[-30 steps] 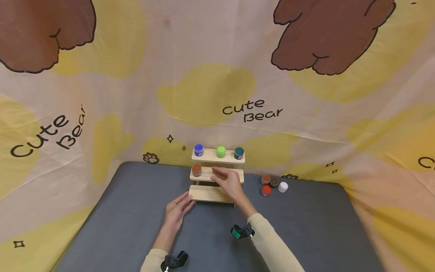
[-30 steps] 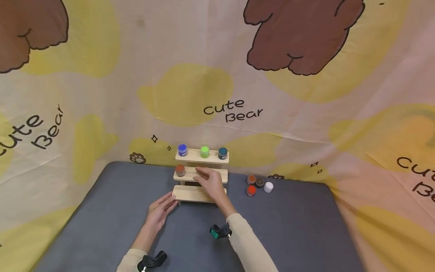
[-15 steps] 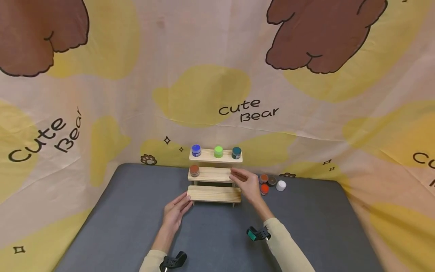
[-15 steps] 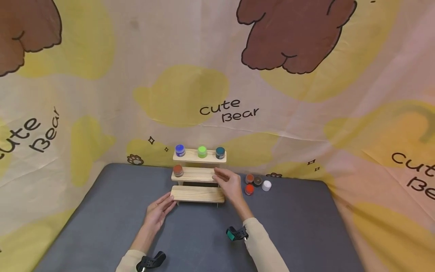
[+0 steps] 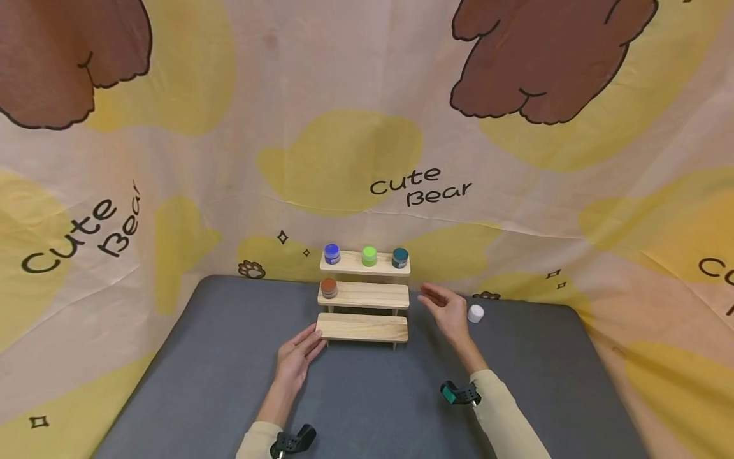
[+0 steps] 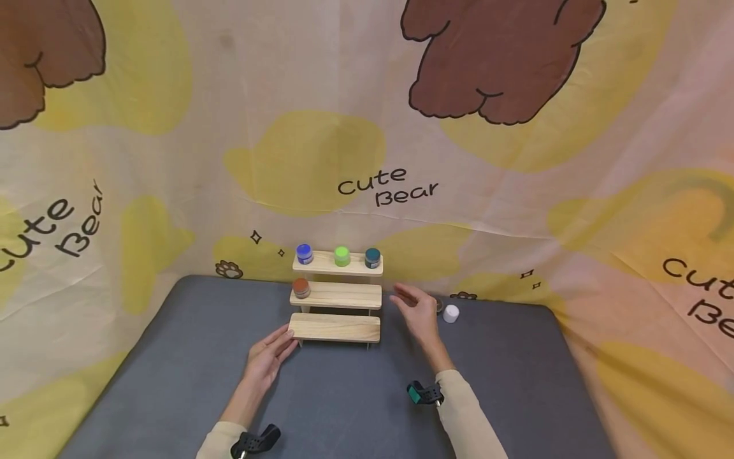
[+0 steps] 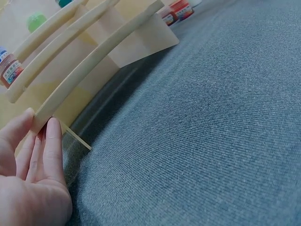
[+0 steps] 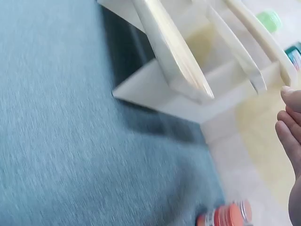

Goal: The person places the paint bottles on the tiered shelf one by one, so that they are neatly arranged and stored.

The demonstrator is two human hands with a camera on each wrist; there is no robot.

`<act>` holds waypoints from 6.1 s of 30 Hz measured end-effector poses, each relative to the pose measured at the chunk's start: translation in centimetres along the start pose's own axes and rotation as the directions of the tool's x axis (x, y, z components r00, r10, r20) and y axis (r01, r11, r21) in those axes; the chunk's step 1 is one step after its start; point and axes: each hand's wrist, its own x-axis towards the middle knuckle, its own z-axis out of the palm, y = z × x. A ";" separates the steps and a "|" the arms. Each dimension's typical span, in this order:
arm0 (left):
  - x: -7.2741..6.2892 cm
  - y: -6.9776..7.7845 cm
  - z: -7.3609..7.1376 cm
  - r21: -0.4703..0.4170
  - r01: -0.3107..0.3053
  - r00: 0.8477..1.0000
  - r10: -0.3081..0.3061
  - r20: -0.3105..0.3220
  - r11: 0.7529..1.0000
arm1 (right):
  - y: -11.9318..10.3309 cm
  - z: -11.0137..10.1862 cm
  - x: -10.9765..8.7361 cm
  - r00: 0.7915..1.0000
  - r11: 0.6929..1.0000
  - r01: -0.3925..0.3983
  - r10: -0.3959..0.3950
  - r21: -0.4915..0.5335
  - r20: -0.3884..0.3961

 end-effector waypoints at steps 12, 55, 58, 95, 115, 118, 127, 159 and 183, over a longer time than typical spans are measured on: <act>0.1 -0.3 -0.3 0.005 -0.003 1.000 0.003 0.003 1.000 | 3.0 -4.1 0.5 0.999 0.991 -0.045 0.046 -0.124 0.009; -0.2 -0.2 -0.2 -0.030 -0.024 1.000 0.024 0.012 0.999 | 6.0 -9.5 2.6 0.926 0.873 0.069 0.124 -0.483 0.357; -0.1 -0.3 -0.2 -0.031 -0.024 0.999 0.024 0.021 0.999 | 5.9 -9.7 2.6 0.931 0.885 0.056 0.120 -0.462 0.343; 0.3 -0.6 -0.2 -0.035 0.007 1.000 -0.008 -0.013 0.999 | -5.0 -5.4 1.2 0.958 0.997 -0.003 0.026 -0.081 0.287; 0.0 -0.5 -0.2 -0.012 0.008 0.999 -0.008 -0.032 1.000 | -3.8 -0.1 1.5 0.946 0.995 0.090 -0.072 -0.043 0.315; -0.1 -0.6 -0.3 -0.010 0.008 0.999 -0.008 -0.041 1.000 | -4.0 0.8 1.5 0.941 0.996 0.087 -0.071 -0.032 0.332; -0.2 -0.5 -0.2 -0.028 -0.009 1.000 0.008 -0.025 1.000 | -4.6 2.9 1.9 0.933 0.997 0.081 -0.079 0.011 0.350; -0.2 -0.4 0.0 -0.032 0.001 1.000 -0.002 -0.023 0.999 | -4.5 8.1 2.3 0.943 0.981 0.151 -0.106 -0.122 0.314; -0.3 -0.9 0.3 -0.024 0.014 0.999 -0.015 -0.031 1.000 | -3.7 7.9 2.0 0.938 0.998 0.054 -0.062 0.032 0.341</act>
